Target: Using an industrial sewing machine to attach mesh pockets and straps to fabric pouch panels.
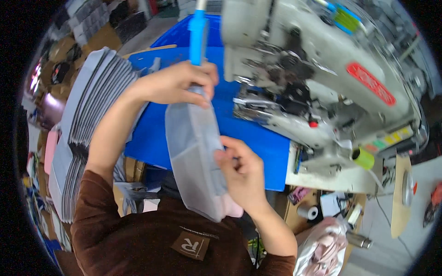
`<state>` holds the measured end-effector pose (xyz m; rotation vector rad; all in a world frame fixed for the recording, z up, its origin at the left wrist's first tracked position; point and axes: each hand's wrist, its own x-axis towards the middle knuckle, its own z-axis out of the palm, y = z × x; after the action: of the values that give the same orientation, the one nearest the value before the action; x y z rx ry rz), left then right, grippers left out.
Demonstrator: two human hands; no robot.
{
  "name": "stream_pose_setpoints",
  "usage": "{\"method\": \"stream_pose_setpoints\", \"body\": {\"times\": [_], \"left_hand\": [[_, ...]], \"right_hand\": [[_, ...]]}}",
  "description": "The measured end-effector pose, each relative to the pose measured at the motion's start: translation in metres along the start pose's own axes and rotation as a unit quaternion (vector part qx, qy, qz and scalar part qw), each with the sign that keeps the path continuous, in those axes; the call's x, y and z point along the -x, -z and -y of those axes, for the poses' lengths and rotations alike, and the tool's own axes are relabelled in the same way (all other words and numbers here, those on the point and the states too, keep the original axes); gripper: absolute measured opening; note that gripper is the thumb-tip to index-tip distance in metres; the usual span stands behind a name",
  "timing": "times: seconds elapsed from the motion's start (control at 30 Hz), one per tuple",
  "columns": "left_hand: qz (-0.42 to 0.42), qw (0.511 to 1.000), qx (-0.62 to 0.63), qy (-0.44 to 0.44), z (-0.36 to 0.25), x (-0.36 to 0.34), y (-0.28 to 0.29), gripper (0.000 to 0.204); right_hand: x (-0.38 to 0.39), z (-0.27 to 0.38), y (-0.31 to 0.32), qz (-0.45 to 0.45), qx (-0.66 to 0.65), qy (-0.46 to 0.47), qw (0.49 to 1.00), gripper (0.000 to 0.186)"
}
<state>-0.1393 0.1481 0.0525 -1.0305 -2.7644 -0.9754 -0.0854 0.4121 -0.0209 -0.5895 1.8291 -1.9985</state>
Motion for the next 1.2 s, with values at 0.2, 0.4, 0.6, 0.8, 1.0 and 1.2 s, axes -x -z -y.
{"method": "stream_pose_setpoints", "body": {"times": [0.2,0.4,0.6,0.8,1.0,1.2], "left_hand": [[0.029,0.999,0.035,0.022,0.038,-0.019,-0.015,0.030],[0.059,0.994,0.050,0.071,0.059,-0.040,-0.016,0.031],[0.016,0.984,0.140,0.109,0.075,-0.068,-0.024,0.028],[-0.181,0.983,0.022,-0.005,0.082,-0.066,-0.046,0.038],[-0.296,0.949,-0.083,0.068,-0.007,-0.003,-0.088,0.049],[-0.173,0.961,-0.217,-0.010,-0.093,0.034,-0.111,0.042]], "right_hand": [[-0.015,0.003,0.015,-0.005,-0.031,-0.035,0.999,0.024],[-0.034,-0.001,0.031,-0.015,-0.056,-0.045,0.997,0.025],[-0.055,0.000,0.032,-0.047,-0.077,-0.041,0.995,0.024],[-0.060,-0.004,0.017,-0.098,-0.061,0.001,0.993,0.017],[-0.067,-0.014,0.016,-0.116,-0.061,0.012,0.991,0.010],[-0.042,-0.001,0.009,-0.111,-0.104,-0.025,0.988,0.025]]}}
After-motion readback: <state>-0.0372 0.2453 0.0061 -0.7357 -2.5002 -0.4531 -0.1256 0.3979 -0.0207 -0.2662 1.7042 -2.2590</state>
